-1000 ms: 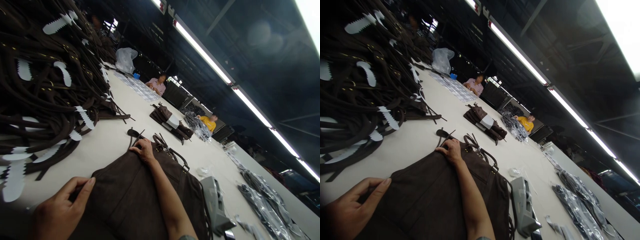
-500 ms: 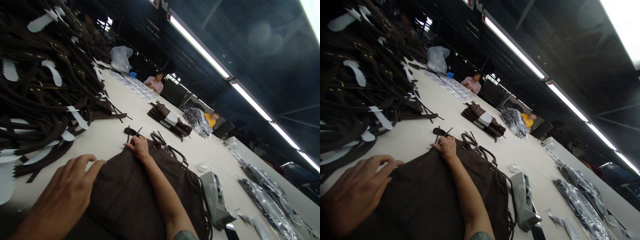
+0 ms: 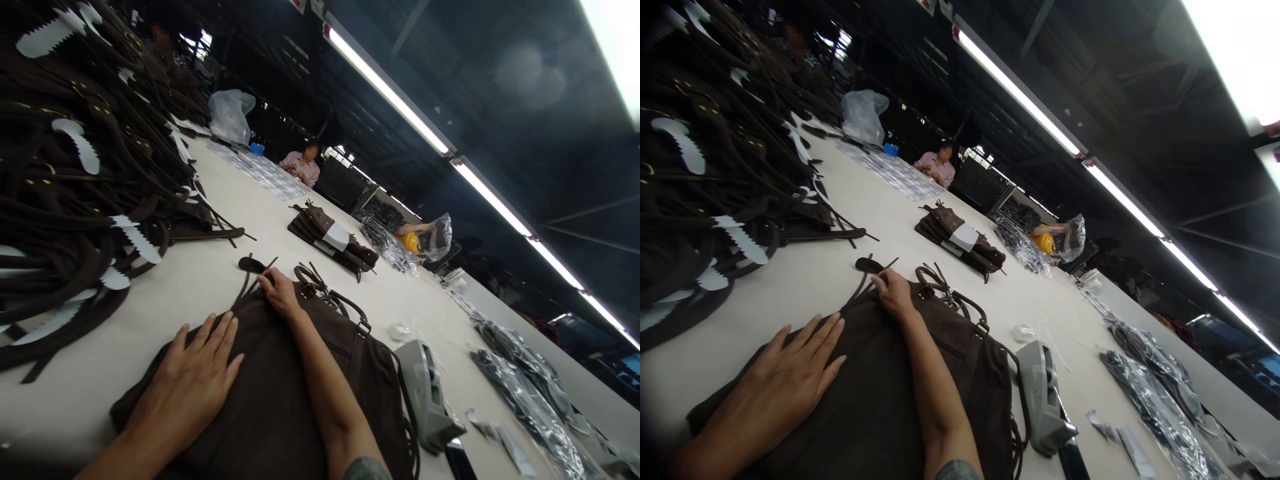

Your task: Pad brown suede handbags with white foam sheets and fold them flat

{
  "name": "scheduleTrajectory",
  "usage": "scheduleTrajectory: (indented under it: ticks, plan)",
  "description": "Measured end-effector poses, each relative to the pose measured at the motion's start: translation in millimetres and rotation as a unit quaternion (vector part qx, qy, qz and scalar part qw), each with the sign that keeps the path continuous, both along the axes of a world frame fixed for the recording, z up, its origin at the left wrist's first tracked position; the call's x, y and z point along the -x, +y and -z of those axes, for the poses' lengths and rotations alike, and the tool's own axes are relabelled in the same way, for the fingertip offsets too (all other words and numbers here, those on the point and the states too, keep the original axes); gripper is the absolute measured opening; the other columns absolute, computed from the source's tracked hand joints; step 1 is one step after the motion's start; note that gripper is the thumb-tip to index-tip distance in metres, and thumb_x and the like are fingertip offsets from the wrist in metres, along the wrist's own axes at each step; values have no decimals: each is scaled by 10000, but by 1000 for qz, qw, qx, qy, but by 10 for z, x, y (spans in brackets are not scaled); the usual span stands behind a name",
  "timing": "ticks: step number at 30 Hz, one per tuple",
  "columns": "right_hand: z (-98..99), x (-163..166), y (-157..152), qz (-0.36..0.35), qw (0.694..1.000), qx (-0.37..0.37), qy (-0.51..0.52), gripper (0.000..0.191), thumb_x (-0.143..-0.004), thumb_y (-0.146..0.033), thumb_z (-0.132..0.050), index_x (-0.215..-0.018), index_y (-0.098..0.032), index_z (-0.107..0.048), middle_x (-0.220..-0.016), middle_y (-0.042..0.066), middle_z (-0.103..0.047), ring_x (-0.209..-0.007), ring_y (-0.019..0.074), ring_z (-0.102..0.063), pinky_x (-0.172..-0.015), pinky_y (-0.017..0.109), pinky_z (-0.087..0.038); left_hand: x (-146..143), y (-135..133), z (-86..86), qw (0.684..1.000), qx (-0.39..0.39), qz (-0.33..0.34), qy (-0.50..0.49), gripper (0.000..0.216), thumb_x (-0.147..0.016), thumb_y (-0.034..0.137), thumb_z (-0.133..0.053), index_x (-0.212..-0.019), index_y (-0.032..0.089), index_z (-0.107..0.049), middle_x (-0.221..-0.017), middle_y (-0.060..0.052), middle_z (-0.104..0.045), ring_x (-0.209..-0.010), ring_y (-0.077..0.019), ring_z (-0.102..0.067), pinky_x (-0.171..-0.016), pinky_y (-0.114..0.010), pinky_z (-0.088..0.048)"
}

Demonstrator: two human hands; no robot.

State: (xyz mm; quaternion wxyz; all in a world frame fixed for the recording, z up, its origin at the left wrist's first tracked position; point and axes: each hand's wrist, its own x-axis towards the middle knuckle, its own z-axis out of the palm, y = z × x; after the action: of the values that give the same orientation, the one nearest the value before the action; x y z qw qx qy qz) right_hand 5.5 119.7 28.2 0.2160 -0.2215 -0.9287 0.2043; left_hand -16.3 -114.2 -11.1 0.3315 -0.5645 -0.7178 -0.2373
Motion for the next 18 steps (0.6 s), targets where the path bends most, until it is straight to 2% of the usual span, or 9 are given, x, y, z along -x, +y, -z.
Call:
scheduleTrajectory:
  ticks: [2,4,7,9,12,15,18]
  plan:
    - [-80,-66,66,9,998,51,24,124,-942,-291,-600,-960,-183,-660,-875,-8,-676,-787,134,-594,-751,233,-451,-21,-38,-21,1000,0,-4,-1,537,-942,271,-313,-1252,-44,-618,-1339,-283,-572,-1196,-447,-567,-938,-622,-430]
    - [-165,-118,101,7,997,71,-1,104,-897,-265,-645,-920,-173,-688,-847,-10,-693,-778,133,-615,-737,224,-466,-46,-41,-52,1000,0,-7,-4,542,-939,251,-290,-1247,-46,-623,-1334,-281,-575,-1189,-450,-568,-928,-614,-429]
    - [-262,-135,86,18,997,30,-64,87,-838,-207,-690,-900,-164,-732,-864,14,-721,-835,144,-653,-788,225,-484,-59,-19,-57,1000,1,-10,-22,542,-932,235,-281,-1251,-35,-626,-1335,-273,-579,-1197,-449,-560,-937,-613,-418]
    - [-307,-103,50,30,996,-1,-86,163,-786,-147,-715,-943,-162,-755,-941,36,-732,-881,155,-665,-823,230,-487,-59,-8,-36,999,-2,-14,-36,547,-933,251,-288,-1259,-36,-620,-1341,-274,-574,-1204,-445,-555,-951,-610,-412]
    - [-390,-4,-5,17,988,-17,-151,226,-773,-209,-765,-998,-188,-780,-990,39,-742,-899,165,-682,-803,220,-497,-57,1,1,999,-3,-21,-46,558,-934,276,-297,-1268,-40,-612,-1350,-274,-567,-1199,-437,-559,-961,-603,-414]
    - [-510,133,-73,5,960,-66,-271,242,-793,-349,-782,-1001,-226,-795,-987,33,-761,-968,192,-697,-809,221,-508,-54,7,18,999,8,-25,-47,556,-933,280,-303,-1279,-31,-608,-1363,-263,-562,-1217,-436,-548,-968,-596,-418]
    - [-617,262,-167,19,916,-151,-370,259,-814,-380,-759,-1032,-244,-790,-1063,69,-756,-1045,247,-690,-846,283,-530,-49,13,14,998,20,-27,-46,555,-934,284,-316,-1296,-33,-593,-1376,-262,-551,-1237,-437,-534,-977,-591,-418]
